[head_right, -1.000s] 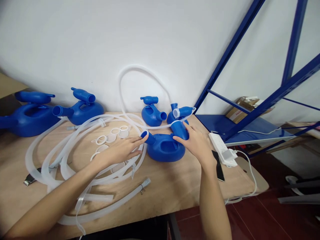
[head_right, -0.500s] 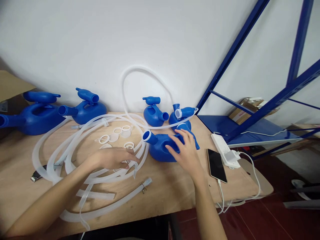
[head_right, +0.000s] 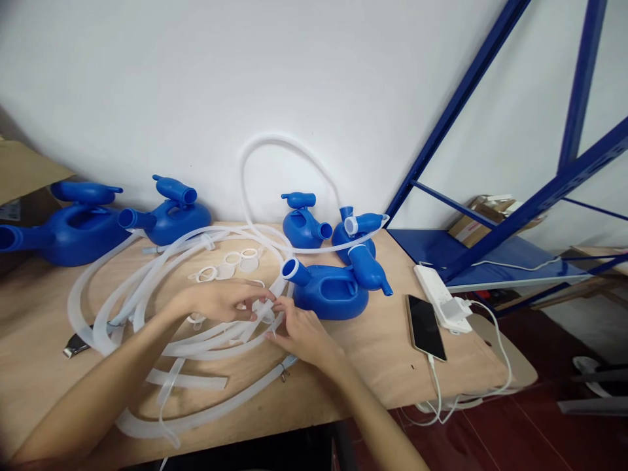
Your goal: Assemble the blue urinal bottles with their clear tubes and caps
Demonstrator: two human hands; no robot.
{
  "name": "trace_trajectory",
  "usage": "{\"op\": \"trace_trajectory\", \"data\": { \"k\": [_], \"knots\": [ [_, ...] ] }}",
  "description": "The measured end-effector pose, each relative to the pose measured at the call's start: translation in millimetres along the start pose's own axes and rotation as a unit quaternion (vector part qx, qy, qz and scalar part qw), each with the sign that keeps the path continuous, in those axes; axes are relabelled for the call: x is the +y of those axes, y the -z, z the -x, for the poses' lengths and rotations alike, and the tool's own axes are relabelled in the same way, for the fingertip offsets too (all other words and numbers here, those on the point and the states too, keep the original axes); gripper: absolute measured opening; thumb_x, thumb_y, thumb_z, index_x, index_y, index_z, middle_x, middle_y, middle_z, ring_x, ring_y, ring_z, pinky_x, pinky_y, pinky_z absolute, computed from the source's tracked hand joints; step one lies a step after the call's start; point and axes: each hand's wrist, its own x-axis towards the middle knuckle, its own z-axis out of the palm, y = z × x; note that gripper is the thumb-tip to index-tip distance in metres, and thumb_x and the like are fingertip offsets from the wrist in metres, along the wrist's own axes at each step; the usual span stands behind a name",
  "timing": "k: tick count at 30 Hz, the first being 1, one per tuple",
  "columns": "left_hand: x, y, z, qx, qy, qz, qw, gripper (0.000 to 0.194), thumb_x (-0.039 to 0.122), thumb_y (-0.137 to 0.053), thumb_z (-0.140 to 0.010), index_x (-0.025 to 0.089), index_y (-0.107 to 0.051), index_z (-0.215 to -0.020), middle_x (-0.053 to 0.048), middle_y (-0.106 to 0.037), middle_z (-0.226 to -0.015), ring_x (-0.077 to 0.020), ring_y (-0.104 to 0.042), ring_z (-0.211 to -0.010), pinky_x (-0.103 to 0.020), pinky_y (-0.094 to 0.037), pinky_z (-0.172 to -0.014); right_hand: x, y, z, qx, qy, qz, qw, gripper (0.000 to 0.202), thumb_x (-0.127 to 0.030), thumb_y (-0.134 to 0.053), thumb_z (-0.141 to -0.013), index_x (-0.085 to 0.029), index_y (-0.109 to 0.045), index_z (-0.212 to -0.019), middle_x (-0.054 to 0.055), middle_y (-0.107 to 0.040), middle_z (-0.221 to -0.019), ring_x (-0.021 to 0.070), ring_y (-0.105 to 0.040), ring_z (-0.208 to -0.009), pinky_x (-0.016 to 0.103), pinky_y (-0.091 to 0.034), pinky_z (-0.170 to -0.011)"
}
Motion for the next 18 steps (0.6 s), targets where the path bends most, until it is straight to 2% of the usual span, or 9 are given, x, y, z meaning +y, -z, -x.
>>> {"op": "trace_trajectory", "data": {
  "k": [3, 6, 9, 12, 14, 16, 18],
  "knots": [
    [-4.1, 3.2, 3.0, 0.027, -0.014, 0.059, 0.998, 0.051, 0.035, -0.063, -0.094, 0.021, -0.058, -0.143, -0.009, -0.07, -0.124, -0.0205, -0.069, -0.092, -0.028, -0.053, -0.078, -3.7, -6.6, -7.7, 0.042, -0.05, -0.063, 0.996, 0.051, -0.044, -0.069, -0.093, -0.023, -0.043, -0.13, 0.011, -0.074, -0.123, 0.026, -0.075, -0.093, 0.041, -0.055, -0.084],
    [-6.0, 5.3, 4.6, 0.02, -0.004, 0.099, 0.995, 0.067, 0.05, -0.069, -0.091, 0.025, -0.052, -0.15, -0.01, -0.068, -0.127, -0.022, -0.07, -0.094, -0.028, -0.054, -0.076, -11.2, -8.6, -13.7, 0.075, -0.096, -0.139, 0.983, 0.045, -0.045, -0.068, -0.092, -0.027, -0.039, -0.122, 0.008, -0.077, -0.113, 0.0242, -0.074, -0.089, 0.039, -0.055, -0.081],
    [-6.4, 6.6, 6.4, 0.008, 0.008, 0.094, 0.996, 0.078, 0.051, -0.075, -0.086, 0.026, -0.048, -0.155, -0.012, -0.065, -0.137, -0.0231, -0.07, -0.098, -0.03, -0.054, -0.081, -15.8, -9.1, -17.8, 0.102, -0.137, -0.229, 0.958, 0.055, -0.05, -0.069, -0.089, -0.028, -0.034, -0.125, 0.006, -0.077, -0.109, 0.0238, -0.072, -0.088, 0.041, -0.056, -0.082],
    [-7.0, 6.0, 8.7, 0.011, -0.002, 0.066, 0.998, 0.079, 0.04, -0.078, -0.082, 0.024, -0.049, -0.154, -0.011, -0.065, -0.14, -0.0231, -0.07, -0.099, -0.03, -0.053, -0.082, -16.4, -9.9, -20.0, 0.07, -0.154, -0.376, 0.911, 0.078, -0.052, -0.076, -0.083, -0.029, -0.026, -0.139, 0.008, -0.073, -0.116, 0.023, -0.072, -0.094, 0.039, -0.057, -0.079],
    [-7.1, 4.7, 10.2, 0.026, -0.017, 0.048, 0.998, 0.077, 0.031, -0.076, -0.082, 0.024, -0.05, -0.153, -0.011, -0.066, -0.139, -0.0229, -0.07, -0.099, -0.03, -0.053, -0.082, -15.9, -10.2, -20.7, 0.037, -0.162, -0.467, 0.869, 0.091, -0.047, -0.081, -0.078, -0.031, -0.024, -0.146, 0.007, -0.071, -0.119, 0.0233, -0.072, -0.103, 0.036, -0.058, -0.08],
    [-6.1, 5.0, 12.3, 0.049, -0.029, 0.045, 0.997, 0.071, 0.025, -0.072, -0.082, 0.024, -0.053, -0.151, -0.011, -0.067, -0.138, -0.023, -0.07, -0.099, -0.03, -0.053, -0.083, -15.1, -10.3, -21.2, 0.031, -0.174, -0.526, 0.832, 0.095, -0.039, -0.085, -0.073, -0.032, -0.029, -0.149, 0.006, -0.07, -0.119, 0.0235, -0.071, -0.11, 0.036, -0.058, -0.085],
    [-5.6, 9.2, 16.3, 0.053, -0.051, 0.075, 0.994, 0.062, 0.028, -0.068, -0.087, 0.024, -0.056, -0.148, -0.01, -0.07, -0.135, -0.0232, -0.071, -0.102, -0.031, -0.054, -0.085, -14.0, -10.4, -21.3, 0.036, -0.182, -0.541, 0.82, 0.087, -0.036, -0.087, -0.07, -0.03, -0.042, -0.144, 0.006, -0.071, -0.118, 0.0242, -0.07, -0.112, 0.037, -0.057, -0.09]
  ]
}}
